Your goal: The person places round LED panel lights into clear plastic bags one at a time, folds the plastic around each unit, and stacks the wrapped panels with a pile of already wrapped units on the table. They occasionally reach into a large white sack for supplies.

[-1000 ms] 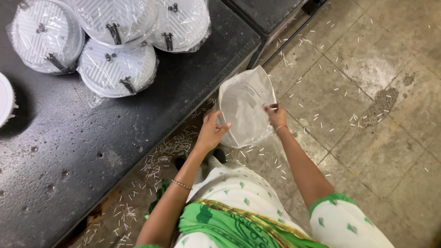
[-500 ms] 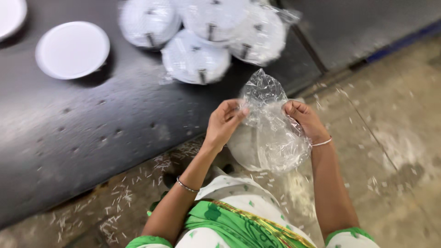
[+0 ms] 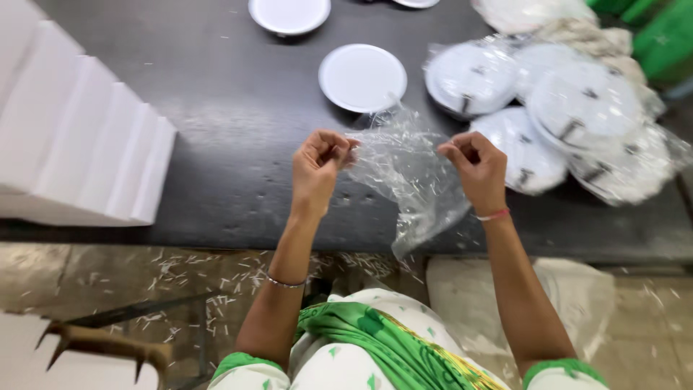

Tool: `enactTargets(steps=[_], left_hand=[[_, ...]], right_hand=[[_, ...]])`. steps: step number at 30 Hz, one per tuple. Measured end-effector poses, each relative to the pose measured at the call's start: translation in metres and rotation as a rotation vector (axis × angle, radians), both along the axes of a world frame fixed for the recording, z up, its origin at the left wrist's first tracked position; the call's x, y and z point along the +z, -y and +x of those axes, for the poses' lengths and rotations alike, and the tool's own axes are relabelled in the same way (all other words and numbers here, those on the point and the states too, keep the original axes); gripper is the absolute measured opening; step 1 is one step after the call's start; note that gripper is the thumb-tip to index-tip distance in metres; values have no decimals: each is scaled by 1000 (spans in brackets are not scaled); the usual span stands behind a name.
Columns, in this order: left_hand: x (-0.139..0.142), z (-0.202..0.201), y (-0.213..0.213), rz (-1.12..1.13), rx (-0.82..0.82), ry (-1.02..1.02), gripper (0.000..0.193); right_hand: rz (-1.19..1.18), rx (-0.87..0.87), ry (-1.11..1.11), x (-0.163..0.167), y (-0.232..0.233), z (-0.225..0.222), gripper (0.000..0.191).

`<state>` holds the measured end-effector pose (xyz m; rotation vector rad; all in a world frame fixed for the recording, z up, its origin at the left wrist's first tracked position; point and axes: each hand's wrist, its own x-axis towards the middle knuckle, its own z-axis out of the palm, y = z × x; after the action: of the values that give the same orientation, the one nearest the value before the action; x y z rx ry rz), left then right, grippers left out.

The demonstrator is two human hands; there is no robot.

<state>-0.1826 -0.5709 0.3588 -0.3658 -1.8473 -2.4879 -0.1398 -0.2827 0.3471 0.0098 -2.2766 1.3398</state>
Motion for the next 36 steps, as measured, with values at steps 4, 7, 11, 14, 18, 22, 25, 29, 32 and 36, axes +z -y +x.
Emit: enactTargets(steps=[4,7,11,14,18,22,25,29,32,36], left_hand=[[36,-12,74,-698,320,-277,40],[60,-13,112,-718,347,-355,78],[67,-13,121,-958,565,-632,91],[55,-16,109,-965,515,-635,94],[31,-21,79,-1071,326,-586,99],[15,2,46,-1000,120,-589,95],[16,33,14,-888,-196,-468,96],[14,56,5,-538,-569,-316,83],[-9,45,34,-501,127,-612,50],[-65,-3,110,-851,966,-251,65]], right_hand=[[61,95,-295,23,84,-71,19],[229,128,-459,48,140,-108,19],[225,159,-623,82,185,-106,14],[-3,286,-634,85,201,-72,10],[-67,516,21,57,203,-62,27],[-407,1004,255,12,203,-113,51],[-356,950,341,-21,205,-145,70],[49,791,214,-52,205,-171,75],[35,800,263,-62,202,-178,79],[-144,900,304,-62,207,-179,87]])
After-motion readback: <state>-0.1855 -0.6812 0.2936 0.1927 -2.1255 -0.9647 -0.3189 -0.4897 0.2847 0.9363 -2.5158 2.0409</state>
